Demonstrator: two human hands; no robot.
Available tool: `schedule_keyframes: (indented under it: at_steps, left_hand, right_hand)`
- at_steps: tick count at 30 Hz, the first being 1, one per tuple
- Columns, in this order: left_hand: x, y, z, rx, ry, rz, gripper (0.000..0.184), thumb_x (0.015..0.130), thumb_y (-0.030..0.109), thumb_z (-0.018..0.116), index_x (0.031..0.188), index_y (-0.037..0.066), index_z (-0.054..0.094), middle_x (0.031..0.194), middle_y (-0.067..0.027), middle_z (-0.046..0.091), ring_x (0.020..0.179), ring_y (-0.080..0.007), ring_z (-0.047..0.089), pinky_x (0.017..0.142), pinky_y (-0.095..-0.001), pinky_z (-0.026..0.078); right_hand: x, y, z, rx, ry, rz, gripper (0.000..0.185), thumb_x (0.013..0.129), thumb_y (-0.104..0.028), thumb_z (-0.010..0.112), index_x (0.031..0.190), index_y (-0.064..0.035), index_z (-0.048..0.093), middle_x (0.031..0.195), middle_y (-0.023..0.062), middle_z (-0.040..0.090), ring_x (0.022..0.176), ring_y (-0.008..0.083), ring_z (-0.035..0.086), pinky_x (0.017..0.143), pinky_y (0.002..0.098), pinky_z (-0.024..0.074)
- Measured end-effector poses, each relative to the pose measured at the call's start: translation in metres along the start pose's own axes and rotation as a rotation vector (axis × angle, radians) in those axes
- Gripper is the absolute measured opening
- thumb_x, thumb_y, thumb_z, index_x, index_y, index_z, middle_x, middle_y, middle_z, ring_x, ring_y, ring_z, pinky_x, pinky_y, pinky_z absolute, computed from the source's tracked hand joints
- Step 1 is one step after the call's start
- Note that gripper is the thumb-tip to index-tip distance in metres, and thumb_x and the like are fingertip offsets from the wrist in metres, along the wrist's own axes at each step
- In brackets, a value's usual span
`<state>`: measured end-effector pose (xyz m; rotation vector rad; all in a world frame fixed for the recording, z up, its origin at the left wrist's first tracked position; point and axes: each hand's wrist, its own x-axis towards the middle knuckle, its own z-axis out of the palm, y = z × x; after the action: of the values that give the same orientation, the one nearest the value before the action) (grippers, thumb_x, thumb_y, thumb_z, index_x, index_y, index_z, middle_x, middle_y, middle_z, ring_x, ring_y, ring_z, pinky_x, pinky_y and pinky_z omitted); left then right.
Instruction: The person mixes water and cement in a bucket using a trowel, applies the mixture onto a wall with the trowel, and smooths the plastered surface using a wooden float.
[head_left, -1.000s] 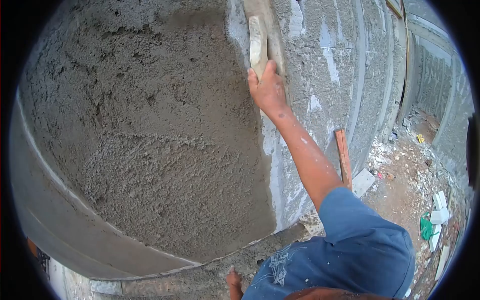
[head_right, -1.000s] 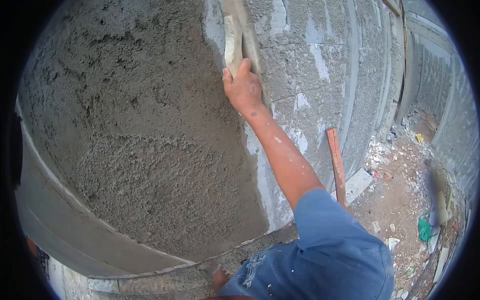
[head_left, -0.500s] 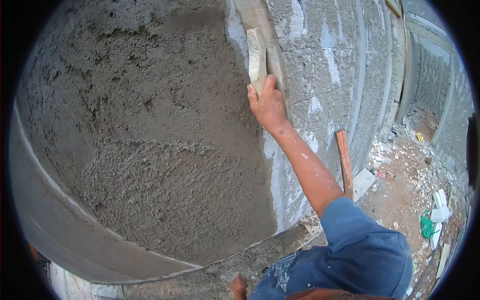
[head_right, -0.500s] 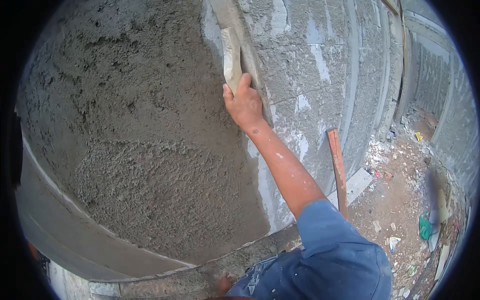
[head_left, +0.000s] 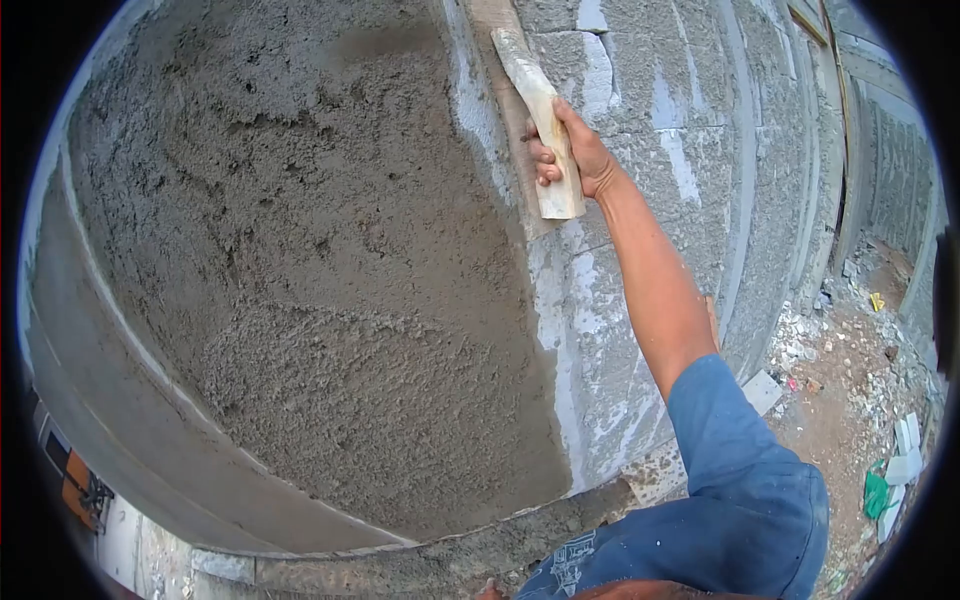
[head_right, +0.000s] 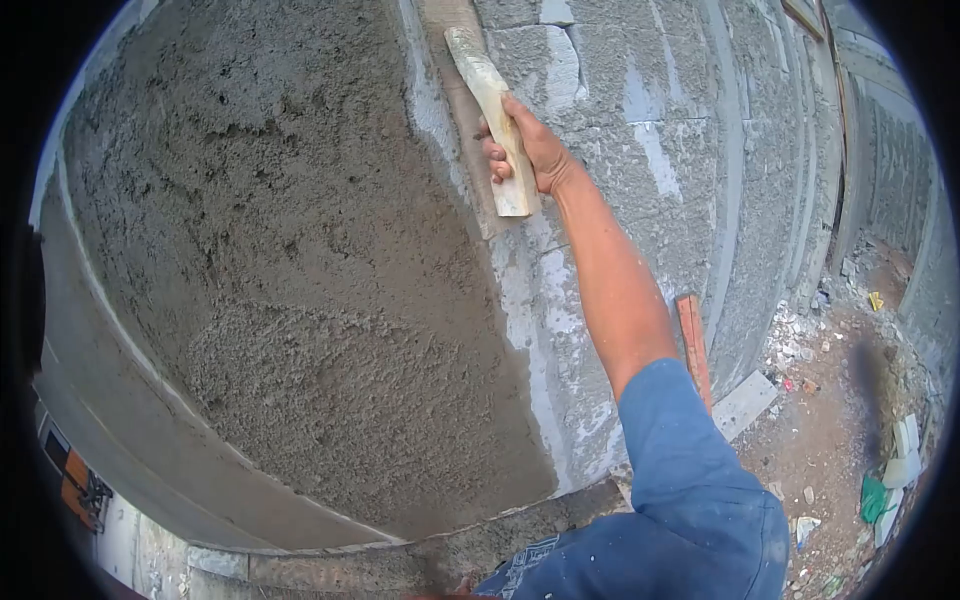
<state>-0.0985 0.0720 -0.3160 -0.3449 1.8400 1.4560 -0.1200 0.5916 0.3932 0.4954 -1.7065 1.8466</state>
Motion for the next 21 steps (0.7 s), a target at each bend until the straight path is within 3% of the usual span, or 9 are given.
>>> schedule_keyframes:
  at_steps: [3, 6, 10, 11, 14, 15, 21]
  left_hand:
    - [-0.008, 0.002, 0.016, -0.028, 0.030, -0.006, 0.068, 0.101, 0.050, 0.048, 0.147, 0.001, 0.038, 0.132, -0.0224, 0.060, 0.117, -0.0379, 0.061, 0.098, -0.0461, 0.051]
    - [-0.014, 0.002, 0.028, -0.057, 0.058, -0.005, 0.068, 0.100, 0.050, 0.049, 0.146, 0.000, 0.038, 0.132, -0.0226, 0.060, 0.117, -0.0378, 0.061, 0.098, -0.0459, 0.051]
    - [-0.019, -0.003, 0.041, -0.082, 0.078, -0.012, 0.068, 0.100, 0.050, 0.050, 0.145, -0.001, 0.039, 0.132, -0.0229, 0.060, 0.117, -0.0378, 0.061, 0.098, -0.0457, 0.051]
    - [-0.020, -0.003, 0.043, -0.083, 0.080, -0.015, 0.069, 0.100, 0.050, 0.050, 0.145, -0.001, 0.039, 0.132, -0.0230, 0.060, 0.117, -0.0378, 0.061, 0.098, -0.0457, 0.051]
    - [-0.021, -0.005, 0.046, -0.083, 0.077, -0.019, 0.069, 0.100, 0.049, 0.050, 0.145, -0.001, 0.040, 0.132, -0.0232, 0.060, 0.117, -0.0377, 0.061, 0.098, -0.0455, 0.051]
    - [-0.021, -0.006, 0.047, -0.083, 0.073, -0.018, 0.069, 0.099, 0.049, 0.051, 0.144, -0.002, 0.040, 0.132, -0.0233, 0.060, 0.117, -0.0377, 0.061, 0.098, -0.0455, 0.051]
    - [-0.019, -0.006, 0.046, -0.086, 0.061, -0.009, 0.069, 0.099, 0.049, 0.052, 0.143, -0.003, 0.041, 0.131, -0.0237, 0.060, 0.118, -0.0377, 0.061, 0.098, -0.0452, 0.050]
  right_hand:
    - [0.002, -0.005, 0.000, -0.165, 0.198, 0.008, 0.060, 0.096, -0.064, 0.052, 0.113, -0.0067, 0.052, 0.075, 0.0009, 0.055, 0.057, 0.0086, 0.057, 0.050, 0.0270, 0.0507]
    - [-0.002, 0.000, 0.003, -0.463, 0.448, -0.194, 0.058, 0.095, -0.063, 0.055, 0.116, -0.0088, 0.053, 0.077, 0.0016, 0.057, 0.058, 0.0088, 0.058, 0.047, 0.0256, 0.0490]
    - [-0.009, 0.007, 0.002, 0.051, 0.107, -0.158, 0.059, 0.096, -0.060, 0.054, 0.118, -0.0059, 0.055, 0.081, 0.0030, 0.060, 0.056, 0.0102, 0.058, 0.048, 0.0259, 0.0483]
    - [-0.004, 0.011, -0.006, 0.038, 0.001, -0.124, 0.062, 0.096, -0.064, 0.050, 0.113, -0.0048, 0.059, 0.080, 0.0039, 0.061, 0.056, 0.0111, 0.057, 0.048, 0.0259, 0.0479]
    - [0.018, 0.038, 0.005, -0.119, 0.368, -0.196, 0.061, 0.097, -0.064, 0.046, 0.103, -0.0055, 0.061, 0.073, 0.0045, 0.059, 0.053, 0.0124, 0.056, 0.047, 0.0265, 0.0462]
    - [0.013, 0.038, 0.001, -0.181, 0.249, -0.097, 0.058, 0.097, -0.063, 0.047, 0.098, -0.0064, 0.061, 0.067, 0.0042, 0.057, 0.050, 0.0125, 0.053, 0.046, 0.0267, 0.0445]
    - [0.017, 0.043, 0.005, -0.164, 0.227, -0.137, 0.061, 0.096, -0.065, 0.047, 0.096, -0.0048, 0.060, 0.065, 0.0041, 0.056, 0.048, 0.0126, 0.051, 0.046, 0.0268, 0.0441]
